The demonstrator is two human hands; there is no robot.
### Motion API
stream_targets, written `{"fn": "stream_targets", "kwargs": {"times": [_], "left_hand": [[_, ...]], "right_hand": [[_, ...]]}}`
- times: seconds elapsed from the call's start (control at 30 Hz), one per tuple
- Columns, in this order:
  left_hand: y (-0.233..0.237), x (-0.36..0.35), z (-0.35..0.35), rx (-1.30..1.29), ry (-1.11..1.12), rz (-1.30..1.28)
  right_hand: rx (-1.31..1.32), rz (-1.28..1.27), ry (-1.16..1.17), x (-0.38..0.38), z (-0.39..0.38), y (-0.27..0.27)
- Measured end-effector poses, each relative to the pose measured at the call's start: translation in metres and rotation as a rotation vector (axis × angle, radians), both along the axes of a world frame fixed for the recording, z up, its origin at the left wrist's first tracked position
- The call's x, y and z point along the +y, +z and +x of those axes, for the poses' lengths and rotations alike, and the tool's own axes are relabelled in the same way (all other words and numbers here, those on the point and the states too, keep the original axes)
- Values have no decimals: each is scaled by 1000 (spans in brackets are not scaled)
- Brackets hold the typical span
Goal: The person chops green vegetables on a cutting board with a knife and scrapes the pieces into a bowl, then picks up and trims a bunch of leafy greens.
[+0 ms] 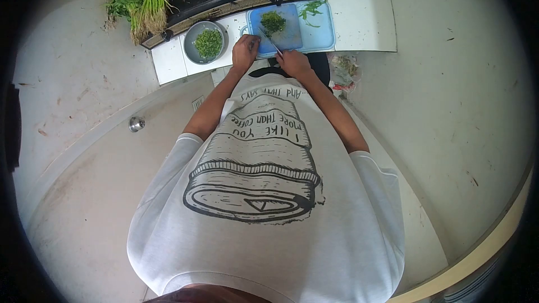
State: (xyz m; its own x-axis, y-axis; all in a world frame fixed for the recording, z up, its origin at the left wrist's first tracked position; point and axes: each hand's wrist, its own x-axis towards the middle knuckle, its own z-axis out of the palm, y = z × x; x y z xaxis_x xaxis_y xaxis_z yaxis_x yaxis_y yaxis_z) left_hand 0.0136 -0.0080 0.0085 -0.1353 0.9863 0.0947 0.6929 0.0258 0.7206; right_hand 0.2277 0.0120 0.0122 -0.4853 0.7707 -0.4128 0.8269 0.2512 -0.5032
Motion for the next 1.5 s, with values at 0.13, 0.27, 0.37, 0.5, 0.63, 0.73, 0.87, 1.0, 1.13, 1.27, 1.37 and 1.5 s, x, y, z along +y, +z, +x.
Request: {"fn": "stream_targets", "kwargs": {"times": [0.13, 0.27, 0.37, 0.5, 0.63, 0.73, 0.87, 1.0, 1.13, 1.27, 1.37, 1.5], "left_hand": [[1, -1, 0, -8, -13, 26], [2, -1, 0, -12, -11, 17], [2, 0, 0, -8, -6, -1], [0, 0, 0, 14, -3, 13], [-3, 1, 0, 0, -21, 2], [-3, -1, -1, -3, -19, 31], [-2, 0, 2, -24, 15, -5], [-2, 0, 0, -37, -5, 40], [-4, -1, 0, -63, -3, 44], [-8, -1, -2, -21, -21, 40], [-6, -1, -2, 0, -27, 42], [-5, -1, -3, -13, -27, 40]], "right_hand": [[16, 26, 0, -1, 1, 2], [47, 14, 33, -2, 1, 6], [35, 11, 38, -2, 0, 1], [9, 4, 45, -3, -2, -1], [1, 8, 43, 0, -8, -1], [-3, 17, 70, 1, -12, 3], [-21, 50, 51, -3, -4, 4], [1, 62, 5, -4, 2, 9], [-5, 43, -17, -3, 1, 12], [21, 35, 17, -3, -1, 9], [16, 9, 30, -4, -3, 7], [-6, -14, 39, -3, -6, 7]]}}
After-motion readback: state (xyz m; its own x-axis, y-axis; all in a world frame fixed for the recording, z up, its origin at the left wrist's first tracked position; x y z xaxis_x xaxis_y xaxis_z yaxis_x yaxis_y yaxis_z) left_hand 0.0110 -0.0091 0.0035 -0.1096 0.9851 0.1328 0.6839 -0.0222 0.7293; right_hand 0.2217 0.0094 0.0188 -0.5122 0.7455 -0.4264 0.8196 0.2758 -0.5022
